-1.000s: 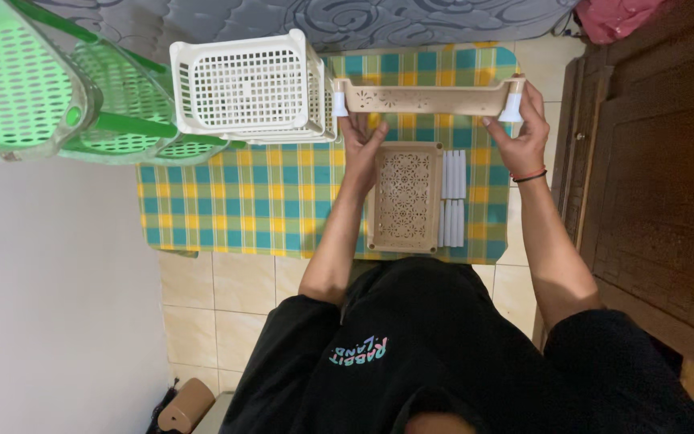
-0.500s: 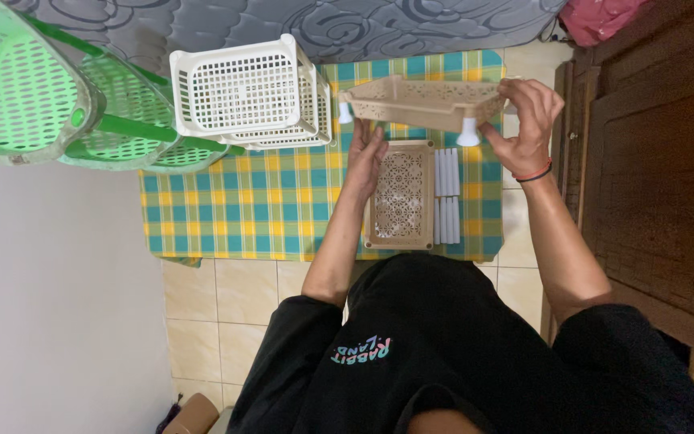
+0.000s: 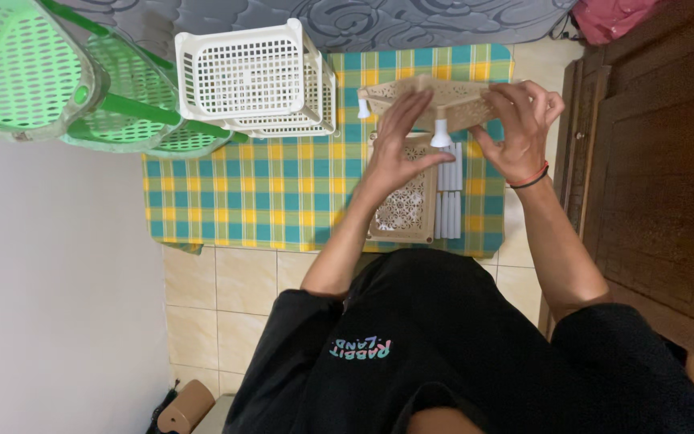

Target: The person assembles a small plastic storage unit by inserting white cylindrical legs into the corners of beige trays. They attach caps to the legs, then insert the legs into the tray holes and stack the trays to form a two-tier unit.

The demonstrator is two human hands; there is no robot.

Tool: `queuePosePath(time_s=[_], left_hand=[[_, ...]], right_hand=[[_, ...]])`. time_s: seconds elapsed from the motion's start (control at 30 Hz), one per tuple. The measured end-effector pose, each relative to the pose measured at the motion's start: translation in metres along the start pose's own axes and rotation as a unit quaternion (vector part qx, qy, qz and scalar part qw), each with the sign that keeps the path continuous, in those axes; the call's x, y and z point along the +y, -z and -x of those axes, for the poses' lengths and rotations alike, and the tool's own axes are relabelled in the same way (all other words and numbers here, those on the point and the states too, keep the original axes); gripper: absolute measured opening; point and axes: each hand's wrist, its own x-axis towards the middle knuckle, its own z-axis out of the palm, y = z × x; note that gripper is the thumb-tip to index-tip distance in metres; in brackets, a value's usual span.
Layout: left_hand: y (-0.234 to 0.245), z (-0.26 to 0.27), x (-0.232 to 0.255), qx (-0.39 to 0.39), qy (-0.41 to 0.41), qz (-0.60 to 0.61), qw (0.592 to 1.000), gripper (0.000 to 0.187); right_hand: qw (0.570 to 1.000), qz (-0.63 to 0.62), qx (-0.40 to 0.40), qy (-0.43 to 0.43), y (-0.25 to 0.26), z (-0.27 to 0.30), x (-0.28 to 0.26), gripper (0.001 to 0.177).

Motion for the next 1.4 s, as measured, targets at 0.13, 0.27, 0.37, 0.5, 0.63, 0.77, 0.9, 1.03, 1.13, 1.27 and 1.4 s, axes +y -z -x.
queuePosePath(time_s=[0.13,0.27,0.37,0.5,0.63,0.77,0.9,1.03,1.13,1.27,1.4], left_hand=[[0.02,-0.012,0.005,-0.068,0.02,0.101,0.992,0.079],[0.022,-0.012,0.01,-0.056,-0.029,0.086,0.994,0.074],[0.019,-0.009,0.007,-0.044,-0.041,0.095,0.994,0.073],[0.016,-0.002,-0.003,-0.024,-0.045,0.108,0.993,0.072],[0.02,0.004,-0.019,-0.023,-0.012,0.18,0.983,0.072],[0.023,0.018,-0.034,-0.055,0.021,0.35,0.935,0.072],[0.022,0.026,-0.048,-0.059,0.014,0.397,0.916,0.074],[0.022,0.03,-0.054,-0.072,0.026,0.411,0.908,0.075],[0.031,0.025,-0.051,-0.087,0.058,0.364,0.925,0.088],[0.042,0.013,-0.032,-0.032,-0.036,0.107,0.993,0.097],[0.025,0.009,0.002,-0.03,-0.081,-0.009,0.996,0.099]], right_hand=[[1.0,-0.007,-0.003,0.002,0.006,0.002,-0.006,0.049],[1.0,-0.007,-0.002,0.009,0.011,0.005,-0.009,0.054],[1.0,-0.002,0.001,0.008,0.011,0.008,-0.007,0.058],[1.0,-0.014,0.017,0.003,0.014,0.012,0.0,0.077],[0.999,-0.05,0.015,0.008,0.031,0.014,0.019,0.098],[0.986,-0.163,-0.024,-0.021,0.046,0.016,0.032,0.094],[0.972,-0.231,-0.048,-0.01,0.048,0.017,0.029,0.074],[0.944,-0.313,-0.075,-0.073,0.048,0.019,0.022,0.068],[0.941,-0.322,-0.079,-0.068,0.049,0.017,0.013,0.066],[0.946,-0.315,-0.072,-0.035,0.051,0.008,-0.004,0.063],[0.953,-0.286,-0.097,-0.024,0.054,-0.003,-0.022,0.067]])
